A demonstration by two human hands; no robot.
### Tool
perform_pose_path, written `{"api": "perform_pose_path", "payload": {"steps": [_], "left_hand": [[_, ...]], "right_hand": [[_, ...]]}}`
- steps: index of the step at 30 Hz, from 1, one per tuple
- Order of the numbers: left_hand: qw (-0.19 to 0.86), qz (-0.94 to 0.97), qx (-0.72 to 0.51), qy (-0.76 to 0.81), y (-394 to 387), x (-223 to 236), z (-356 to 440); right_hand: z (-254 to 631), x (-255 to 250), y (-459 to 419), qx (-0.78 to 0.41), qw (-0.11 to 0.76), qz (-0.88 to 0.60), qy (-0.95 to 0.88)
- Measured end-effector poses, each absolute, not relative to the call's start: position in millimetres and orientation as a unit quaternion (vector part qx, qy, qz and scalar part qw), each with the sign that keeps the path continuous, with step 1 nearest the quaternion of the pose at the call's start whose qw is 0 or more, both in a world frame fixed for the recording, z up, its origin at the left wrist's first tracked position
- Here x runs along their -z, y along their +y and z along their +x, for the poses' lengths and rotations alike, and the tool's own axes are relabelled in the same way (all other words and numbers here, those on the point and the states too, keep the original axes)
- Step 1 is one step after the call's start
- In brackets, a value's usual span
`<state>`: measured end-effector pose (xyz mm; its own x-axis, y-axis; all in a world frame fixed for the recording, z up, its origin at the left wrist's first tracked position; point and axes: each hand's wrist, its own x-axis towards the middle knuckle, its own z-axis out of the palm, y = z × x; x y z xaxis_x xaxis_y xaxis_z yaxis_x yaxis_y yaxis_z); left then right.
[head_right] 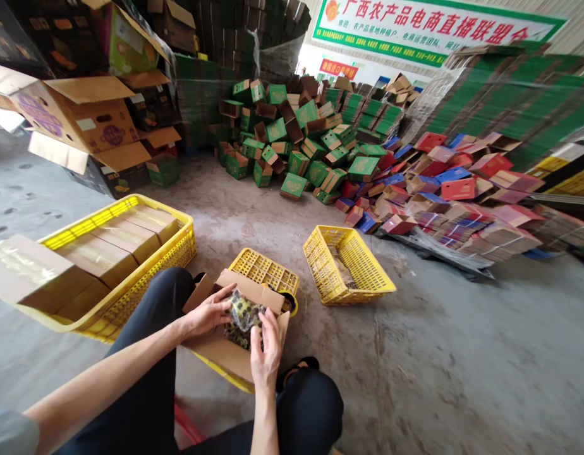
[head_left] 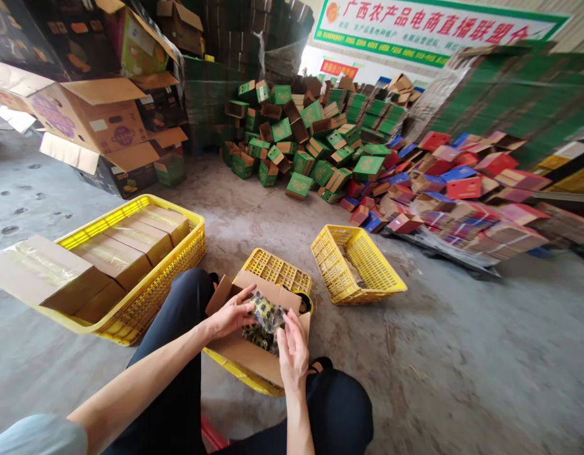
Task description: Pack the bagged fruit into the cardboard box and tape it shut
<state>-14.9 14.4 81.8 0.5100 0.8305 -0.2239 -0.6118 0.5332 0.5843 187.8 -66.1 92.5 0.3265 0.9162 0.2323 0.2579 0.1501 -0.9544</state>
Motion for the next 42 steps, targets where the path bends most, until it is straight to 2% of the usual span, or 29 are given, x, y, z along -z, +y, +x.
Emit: {"api": "perform_pose_path", "payload": {"steps": [3, 7, 14, 31, 37, 42], "left_hand": [[0.852, 0.239, -0.412, 0.217, 14, -86, -17], [0.863, 0.261, -0.386, 0.195, 12, -90, -19], [0.86, 0.271, -0.381, 0.203, 11, -87, -17], [0.835, 0.286, -0.387, 0.266, 12, -80, -13], [0.816, 0.299, -0.37, 0.328, 16, -77, -15], [0.857, 0.302, -0.335, 0.251, 15, -84, -19]], "right_hand": [[187, -88, -65, -0.359, 0.583, -0.591, -0.427], [186, -88, -65, -0.428, 0.555, -0.605, -0.377], [190, -92, -65, -0.457, 0.545, -0.597, -0.372], [195, -88, -66, -0.385, 0.575, -0.609, -0.387], [194, -90, -69, -0.291, 0.597, -0.605, -0.439], [185, -93, -71, -0.174, 0.531, -0.573, -0.599]]}}
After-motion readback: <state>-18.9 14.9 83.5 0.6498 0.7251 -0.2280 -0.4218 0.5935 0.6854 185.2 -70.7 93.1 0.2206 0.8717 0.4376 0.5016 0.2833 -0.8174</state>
